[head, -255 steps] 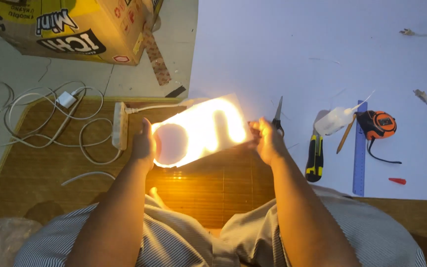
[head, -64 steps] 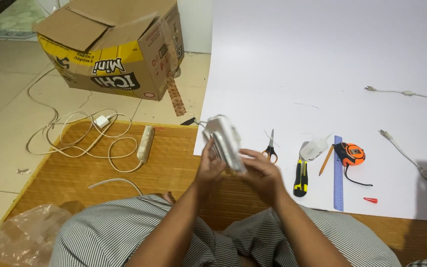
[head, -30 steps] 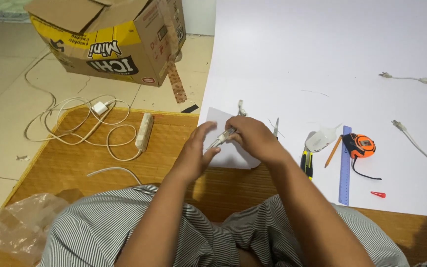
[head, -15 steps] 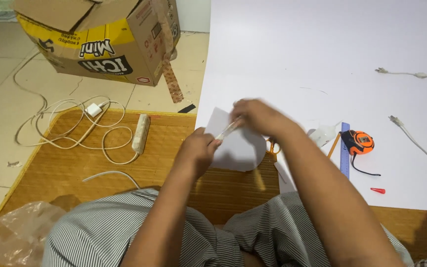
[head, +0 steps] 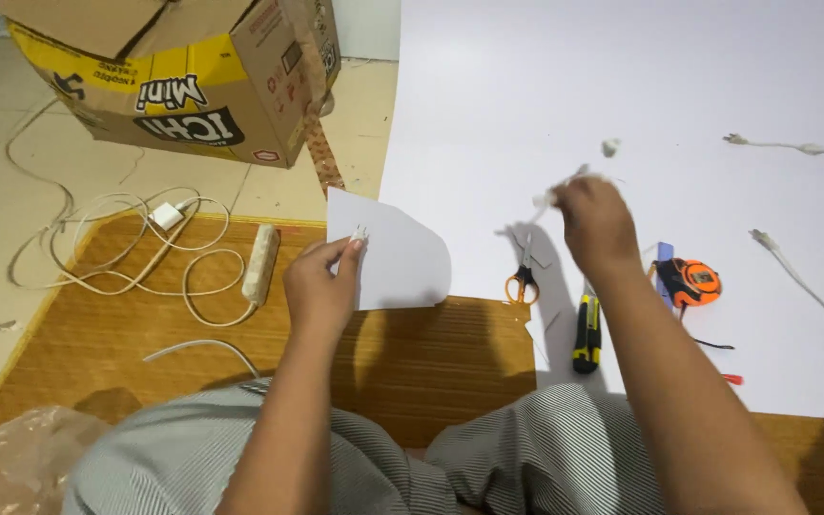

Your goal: Cutting out a neon light sign from a backing board and testing its functionality by plugging it into a power source.

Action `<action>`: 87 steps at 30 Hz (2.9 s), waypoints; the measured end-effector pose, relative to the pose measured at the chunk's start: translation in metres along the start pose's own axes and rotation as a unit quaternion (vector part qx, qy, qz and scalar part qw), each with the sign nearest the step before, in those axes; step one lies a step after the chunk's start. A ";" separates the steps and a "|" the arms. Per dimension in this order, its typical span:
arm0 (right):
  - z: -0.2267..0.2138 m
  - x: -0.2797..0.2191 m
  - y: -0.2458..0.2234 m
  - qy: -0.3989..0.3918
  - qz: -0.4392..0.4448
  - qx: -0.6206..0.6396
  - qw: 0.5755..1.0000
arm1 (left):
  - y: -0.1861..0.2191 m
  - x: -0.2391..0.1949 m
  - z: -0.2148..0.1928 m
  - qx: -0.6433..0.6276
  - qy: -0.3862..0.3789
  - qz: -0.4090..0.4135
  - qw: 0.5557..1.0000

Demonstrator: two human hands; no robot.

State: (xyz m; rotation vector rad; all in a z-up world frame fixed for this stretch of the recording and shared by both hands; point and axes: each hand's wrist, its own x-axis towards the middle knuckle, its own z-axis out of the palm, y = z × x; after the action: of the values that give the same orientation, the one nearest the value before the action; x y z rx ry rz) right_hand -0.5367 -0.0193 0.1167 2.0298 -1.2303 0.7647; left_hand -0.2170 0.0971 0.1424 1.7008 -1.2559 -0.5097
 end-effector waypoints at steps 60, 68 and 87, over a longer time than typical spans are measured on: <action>-0.053 -0.026 -0.121 -0.106 0.547 0.504 0.660 | -0.015 -0.045 0.113 0.275 -0.228 0.310 0.881; -0.033 -0.042 -0.128 -0.119 0.231 0.527 0.809 | -0.040 -0.025 0.117 0.033 -0.117 0.177 0.977; -0.040 -0.035 -0.083 -0.113 0.518 0.779 0.334 | -0.035 -0.022 0.108 0.253 0.007 0.301 0.920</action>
State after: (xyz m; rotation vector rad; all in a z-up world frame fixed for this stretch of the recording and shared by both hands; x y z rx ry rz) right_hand -0.4811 0.0601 0.0970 1.9400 -2.3949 3.5326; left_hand -0.2898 0.0718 0.0563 1.5832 -1.9140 0.2178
